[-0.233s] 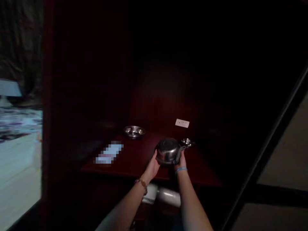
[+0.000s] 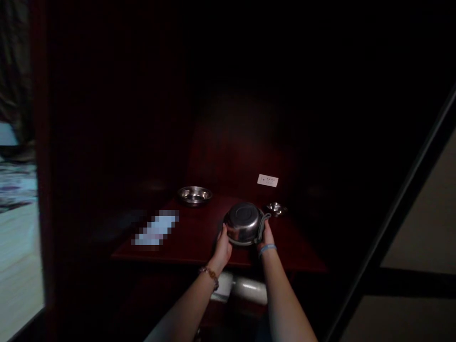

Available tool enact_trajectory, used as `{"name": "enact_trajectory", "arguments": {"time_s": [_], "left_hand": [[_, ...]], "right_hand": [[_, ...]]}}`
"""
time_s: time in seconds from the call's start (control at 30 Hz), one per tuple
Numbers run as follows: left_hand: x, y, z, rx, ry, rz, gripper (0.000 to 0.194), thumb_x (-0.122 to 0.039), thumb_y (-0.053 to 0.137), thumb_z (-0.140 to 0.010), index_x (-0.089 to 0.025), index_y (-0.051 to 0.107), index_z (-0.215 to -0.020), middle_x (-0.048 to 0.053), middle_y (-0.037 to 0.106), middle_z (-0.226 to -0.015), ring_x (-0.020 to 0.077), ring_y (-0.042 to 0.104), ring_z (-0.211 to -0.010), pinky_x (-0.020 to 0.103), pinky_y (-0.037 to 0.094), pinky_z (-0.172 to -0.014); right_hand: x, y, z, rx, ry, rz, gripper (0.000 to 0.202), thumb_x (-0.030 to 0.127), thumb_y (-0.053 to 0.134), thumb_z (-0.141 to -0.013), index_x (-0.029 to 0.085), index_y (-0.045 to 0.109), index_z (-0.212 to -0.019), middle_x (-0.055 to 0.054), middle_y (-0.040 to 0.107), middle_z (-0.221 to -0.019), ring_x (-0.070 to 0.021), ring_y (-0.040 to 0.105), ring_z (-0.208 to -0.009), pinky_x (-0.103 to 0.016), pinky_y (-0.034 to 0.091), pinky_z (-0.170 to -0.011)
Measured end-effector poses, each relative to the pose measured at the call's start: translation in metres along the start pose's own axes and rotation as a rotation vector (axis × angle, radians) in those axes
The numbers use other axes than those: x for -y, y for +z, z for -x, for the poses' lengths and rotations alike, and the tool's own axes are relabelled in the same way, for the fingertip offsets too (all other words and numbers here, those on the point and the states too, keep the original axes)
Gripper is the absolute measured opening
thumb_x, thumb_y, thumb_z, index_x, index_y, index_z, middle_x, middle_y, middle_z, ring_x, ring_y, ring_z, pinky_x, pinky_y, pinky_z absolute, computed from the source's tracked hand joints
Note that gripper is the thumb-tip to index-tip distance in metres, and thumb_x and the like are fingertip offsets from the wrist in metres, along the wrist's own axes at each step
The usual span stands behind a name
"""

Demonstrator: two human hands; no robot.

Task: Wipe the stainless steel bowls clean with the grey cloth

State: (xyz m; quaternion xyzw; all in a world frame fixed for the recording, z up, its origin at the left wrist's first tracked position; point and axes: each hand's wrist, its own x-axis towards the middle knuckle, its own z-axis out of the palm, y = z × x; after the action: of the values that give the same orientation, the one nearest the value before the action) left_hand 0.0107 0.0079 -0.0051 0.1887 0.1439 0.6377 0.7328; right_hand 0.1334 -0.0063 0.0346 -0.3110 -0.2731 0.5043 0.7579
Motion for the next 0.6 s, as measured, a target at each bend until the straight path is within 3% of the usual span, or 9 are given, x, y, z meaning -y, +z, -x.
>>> {"name": "enact_trajectory", "arguments": {"time_s": [0.17,0.3,0.43,0.5,0.6], "left_hand": [[-0.002,0.007,0.0,-0.061,-0.007,0.013,0.027,-0.032,0.052,-0.094,-0.014,0.069,-0.105,0.009,0.073,-0.109,0.0162,0.068,-0.099,0.031,0.047,-0.1],[-0.004,0.003,-0.004,-0.105,-0.048,0.021,0.025,-0.03,0.056,-0.092,-0.015,0.068,-0.108,0.007,0.073,-0.109,0.0164,0.069,-0.097,0.031,0.049,-0.098],[-0.006,0.002,-0.003,0.048,-0.148,0.048,0.037,-0.037,0.047,-0.095,-0.013,0.065,-0.117,0.01,0.071,-0.116,0.0198,0.064,-0.112,0.034,0.045,-0.105],[-0.007,0.006,0.002,0.111,-0.143,0.047,0.042,-0.039,0.042,-0.097,-0.013,0.062,-0.123,0.01,0.069,-0.119,0.0206,0.06,-0.118,0.036,0.041,-0.109],[-0.005,0.011,0.009,0.141,-0.183,-0.056,0.042,-0.038,0.041,-0.098,-0.013,0.061,-0.125,0.01,0.068,-0.121,0.0199,0.056,-0.123,0.036,0.035,-0.113]], "right_hand": [[0.011,-0.001,0.0,-0.137,-0.003,0.098,0.036,0.049,0.054,-0.083,0.02,0.071,-0.095,-0.004,0.075,-0.089,-0.0194,0.07,-0.089,-0.033,0.056,-0.079],[0.009,-0.006,-0.003,-0.274,-0.063,0.182,0.033,0.049,0.062,-0.078,0.018,0.072,-0.085,-0.005,0.075,-0.078,-0.0198,0.07,-0.077,-0.03,0.056,-0.068],[0.004,-0.006,-0.004,-0.567,-0.172,0.26,0.036,0.051,0.068,-0.073,0.015,0.071,-0.076,-0.006,0.073,-0.07,-0.0195,0.068,-0.068,-0.025,0.053,-0.058],[0.003,-0.004,-0.002,-0.646,-0.222,0.234,0.037,0.051,0.065,-0.075,0.015,0.072,-0.08,-0.005,0.073,-0.071,-0.0189,0.068,-0.071,-0.024,0.053,-0.059],[-0.001,0.002,0.001,-0.741,-0.179,0.156,0.046,0.054,0.055,-0.081,0.013,0.07,-0.095,-0.007,0.074,-0.082,-0.0192,0.069,-0.08,-0.024,0.054,-0.061]]}}
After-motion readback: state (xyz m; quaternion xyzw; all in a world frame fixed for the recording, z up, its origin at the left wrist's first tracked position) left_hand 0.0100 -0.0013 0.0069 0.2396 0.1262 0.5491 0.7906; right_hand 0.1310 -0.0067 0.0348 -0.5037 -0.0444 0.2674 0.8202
